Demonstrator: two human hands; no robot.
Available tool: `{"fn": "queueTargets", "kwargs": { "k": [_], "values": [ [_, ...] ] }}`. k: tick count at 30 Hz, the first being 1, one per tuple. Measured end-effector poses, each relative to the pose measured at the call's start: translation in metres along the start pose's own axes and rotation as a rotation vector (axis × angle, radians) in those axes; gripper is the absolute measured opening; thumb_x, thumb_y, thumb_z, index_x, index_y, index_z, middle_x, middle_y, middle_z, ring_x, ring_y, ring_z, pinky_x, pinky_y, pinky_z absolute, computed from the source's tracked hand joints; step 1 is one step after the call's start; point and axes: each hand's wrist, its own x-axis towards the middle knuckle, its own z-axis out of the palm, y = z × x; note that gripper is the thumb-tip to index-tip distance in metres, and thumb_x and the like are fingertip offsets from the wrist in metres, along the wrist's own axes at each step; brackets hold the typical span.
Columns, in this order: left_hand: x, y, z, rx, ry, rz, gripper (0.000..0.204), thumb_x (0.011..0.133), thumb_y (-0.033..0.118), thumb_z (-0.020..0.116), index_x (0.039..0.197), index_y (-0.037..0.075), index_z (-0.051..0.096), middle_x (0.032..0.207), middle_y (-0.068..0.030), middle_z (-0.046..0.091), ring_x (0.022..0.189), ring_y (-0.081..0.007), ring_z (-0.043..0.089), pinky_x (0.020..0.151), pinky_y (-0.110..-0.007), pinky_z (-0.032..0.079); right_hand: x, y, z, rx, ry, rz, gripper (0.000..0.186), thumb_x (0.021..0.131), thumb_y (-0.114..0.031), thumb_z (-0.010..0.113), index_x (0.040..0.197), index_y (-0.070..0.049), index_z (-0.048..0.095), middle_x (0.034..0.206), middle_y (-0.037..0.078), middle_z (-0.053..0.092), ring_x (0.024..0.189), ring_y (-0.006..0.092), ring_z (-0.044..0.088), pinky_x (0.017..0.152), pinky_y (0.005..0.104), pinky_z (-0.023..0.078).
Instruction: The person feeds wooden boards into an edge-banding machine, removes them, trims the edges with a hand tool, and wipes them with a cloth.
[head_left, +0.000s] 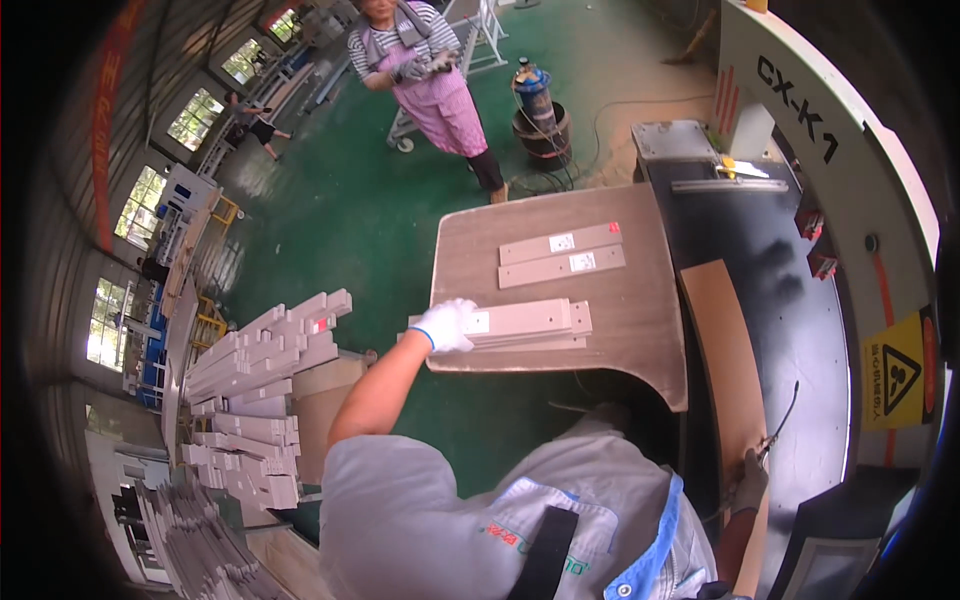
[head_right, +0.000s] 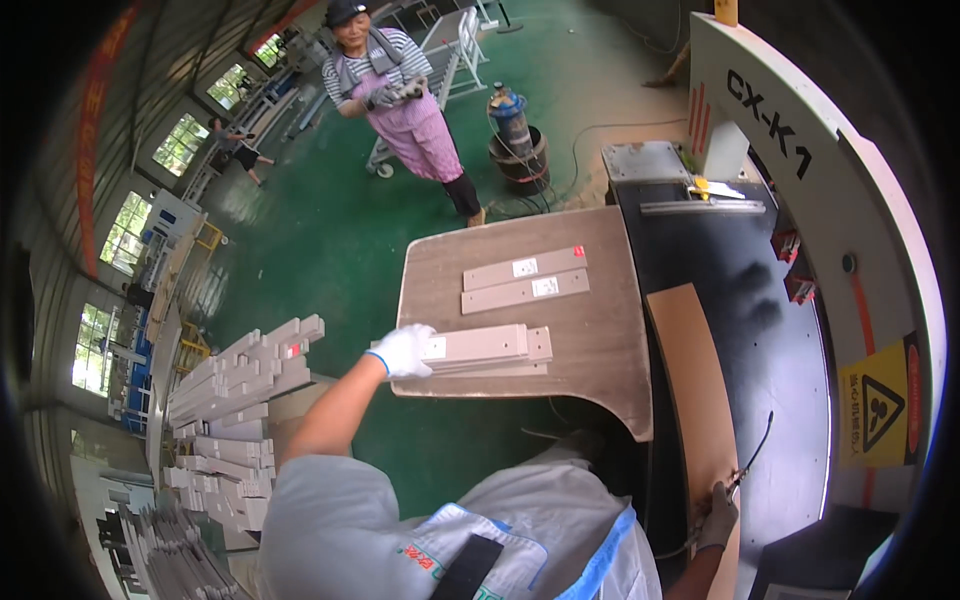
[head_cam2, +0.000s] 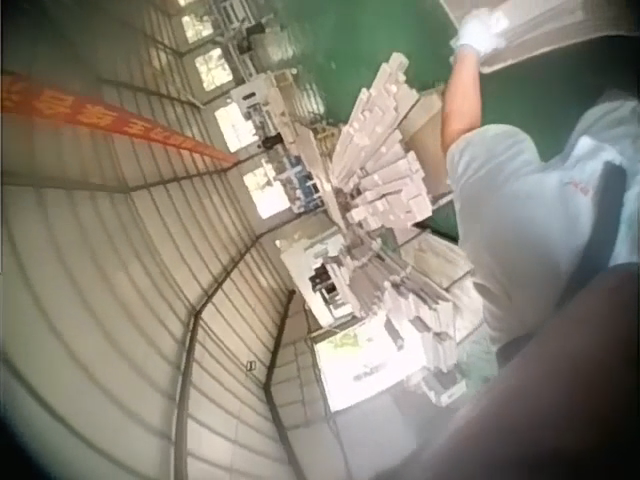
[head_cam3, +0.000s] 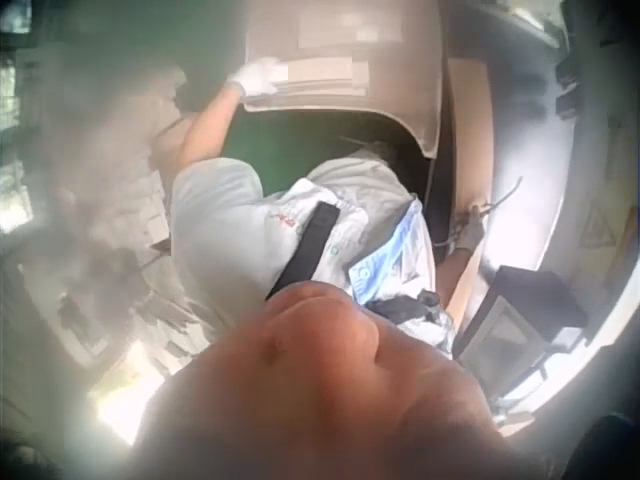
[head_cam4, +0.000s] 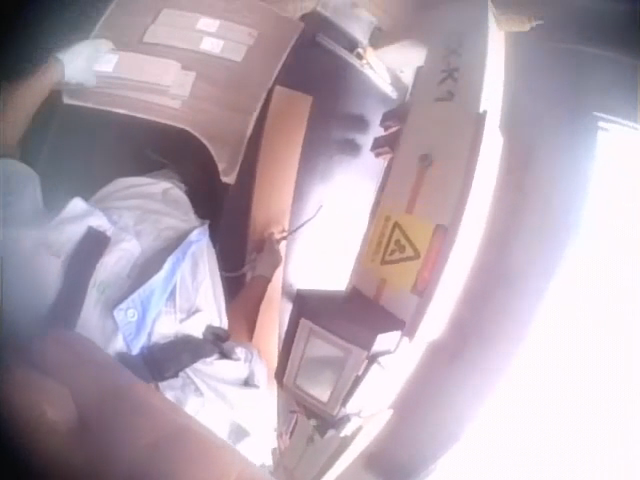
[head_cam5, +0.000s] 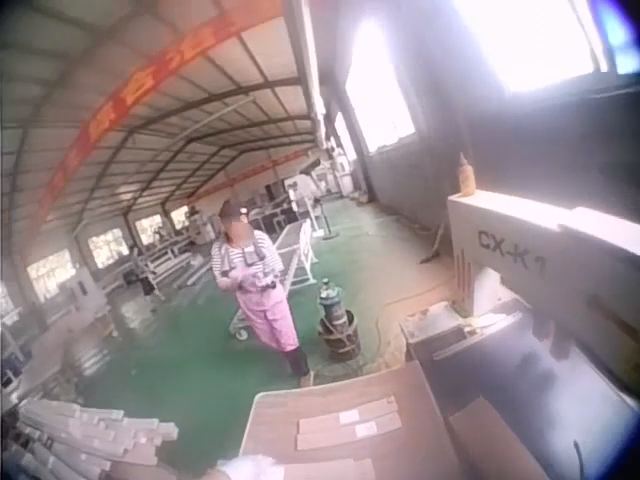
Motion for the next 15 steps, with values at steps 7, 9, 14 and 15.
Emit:
{"fn": "queueTargets", "kwargs": {
  "k": [7,9,14,15],
  "values": [
    [0.000,0.040,-0.039,0.117,0.041,-0.005,0.061,0.075,0.042,0.090,0.120,0.005,0.073,0.123,-0.0228,0.074,0.120,-0.0415,0.073,0.103,-0.051,0.060,-0.031,-0.030,0.004,0.031,0.065,0.063,0.045,0.102,-0.047,0.075,0.077,-0.011,0.066,0.058,0.006,0.061,0.037,0.0174,0.050,0.035,0.0329,0.034],
    [0.025,0.059,-0.062,0.145,0.091,0.091,0.060,0.079,0.047,0.088,0.117,0.004,0.073,0.121,-0.0227,0.074,0.117,-0.0407,0.074,0.101,-0.051,0.061,-0.029,-0.019,0.005,0.109,0.075,0.035,0.045,0.102,-0.046,0.075,0.076,-0.011,0.065,0.057,0.006,0.060,0.036,0.0176,0.050,0.035,0.0328,0.035],
    [0.136,0.135,-0.076,0.152,0.203,0.274,0.062,0.081,0.053,0.082,0.124,0.008,0.077,0.119,-0.0226,0.075,0.116,-0.0408,0.071,0.101,-0.051,0.060,-0.052,-0.057,0.024,0.127,0.085,0.080,0.041,0.102,-0.042,0.076,0.077,-0.011,0.065,0.057,0.007,0.062,0.036,0.0186,0.052,0.035,0.0344,0.037],
    [0.163,0.161,-0.083,0.151,0.200,0.321,0.062,0.081,0.053,0.082,0.124,0.008,0.077,0.119,-0.0226,0.075,0.116,-0.0408,0.071,0.101,-0.051,0.060,-0.045,-0.053,0.025,0.143,0.130,0.085,0.041,0.102,-0.042,0.076,0.077,-0.011,0.065,0.057,0.007,0.062,0.036,0.0186,0.052,0.035,0.0344,0.037]
  ]
}}
